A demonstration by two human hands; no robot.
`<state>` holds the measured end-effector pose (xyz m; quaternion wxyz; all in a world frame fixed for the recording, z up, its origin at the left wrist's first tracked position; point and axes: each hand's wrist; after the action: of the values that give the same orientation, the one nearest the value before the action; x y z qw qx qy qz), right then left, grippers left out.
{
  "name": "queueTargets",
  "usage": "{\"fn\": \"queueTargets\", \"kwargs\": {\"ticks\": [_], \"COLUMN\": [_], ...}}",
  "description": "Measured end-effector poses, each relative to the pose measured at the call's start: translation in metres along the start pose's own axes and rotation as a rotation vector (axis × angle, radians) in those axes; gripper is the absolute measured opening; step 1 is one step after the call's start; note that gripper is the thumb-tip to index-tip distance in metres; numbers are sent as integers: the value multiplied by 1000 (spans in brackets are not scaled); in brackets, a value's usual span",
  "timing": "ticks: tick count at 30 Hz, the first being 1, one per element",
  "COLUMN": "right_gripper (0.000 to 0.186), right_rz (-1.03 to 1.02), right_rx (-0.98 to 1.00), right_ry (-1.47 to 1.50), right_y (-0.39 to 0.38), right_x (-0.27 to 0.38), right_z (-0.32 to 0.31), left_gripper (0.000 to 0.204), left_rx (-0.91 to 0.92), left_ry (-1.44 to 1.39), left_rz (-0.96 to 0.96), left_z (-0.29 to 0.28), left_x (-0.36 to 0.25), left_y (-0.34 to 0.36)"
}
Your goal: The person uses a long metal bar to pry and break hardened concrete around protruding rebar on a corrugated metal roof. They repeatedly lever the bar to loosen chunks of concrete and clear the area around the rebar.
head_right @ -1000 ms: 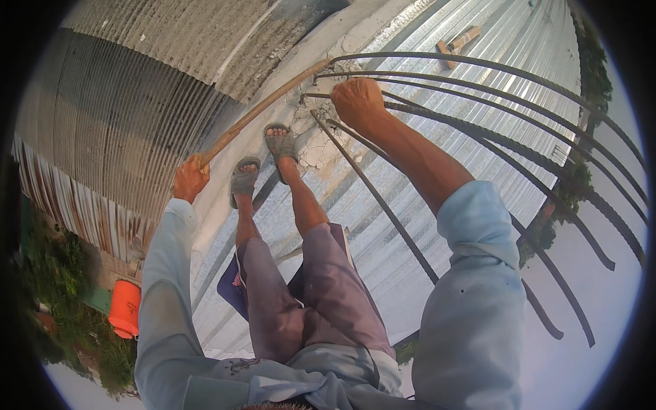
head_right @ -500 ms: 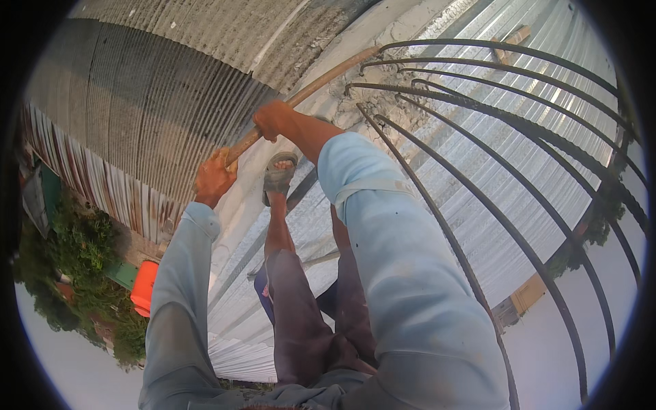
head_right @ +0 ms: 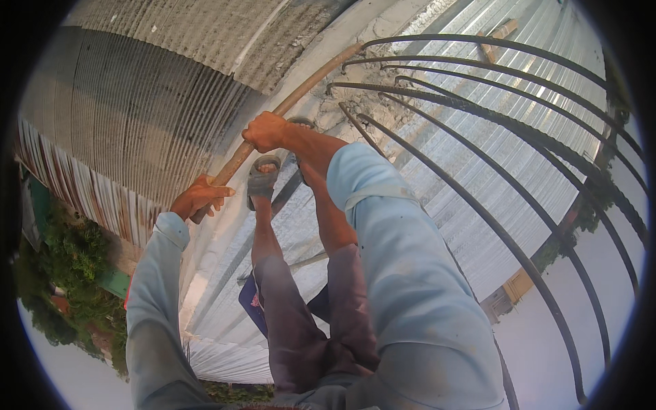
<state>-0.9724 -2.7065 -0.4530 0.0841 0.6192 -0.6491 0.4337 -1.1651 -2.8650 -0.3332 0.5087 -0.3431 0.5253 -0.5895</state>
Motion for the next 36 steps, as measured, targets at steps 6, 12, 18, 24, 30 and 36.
{"fn": "queueTargets", "kwargs": {"ticks": [6,12,18,24,30,36], "right_gripper": [22,23,42,14,28,47], "right_rz": [20,102,252,450,766,1124], "right_rx": [71,114,159,-94,583,667], "right_ry": [-19,-36,-227,-398,-710,-310], "right_y": [9,4,-40,-145,-268,-388], "right_x": [13,8,-2,-37,7,6], "right_z": [-12,-16,-141,-358,-486,-421], "left_gripper": [46,26,28,18,16,20], "left_rx": [346,122,47,82,105,121], "left_ry": [-251,44,16,-30,-17,72], "left_rz": [-51,-13,-29,-81,-94,-37], "left_z": [-22,-12,5,19,13,15], "left_x": [18,-10,0,-19,-14,-15], "left_y": [-1,-9,-12,-21,-24,-14]}}
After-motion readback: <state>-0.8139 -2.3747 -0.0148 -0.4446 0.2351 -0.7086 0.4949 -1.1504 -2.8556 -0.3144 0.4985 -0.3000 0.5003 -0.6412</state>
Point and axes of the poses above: each hand's wrist, its own y-axis towards the middle knuckle, its own z-axis out of the palm, x = y × z, and after that the axes turned 11 degrees about x, right-handed
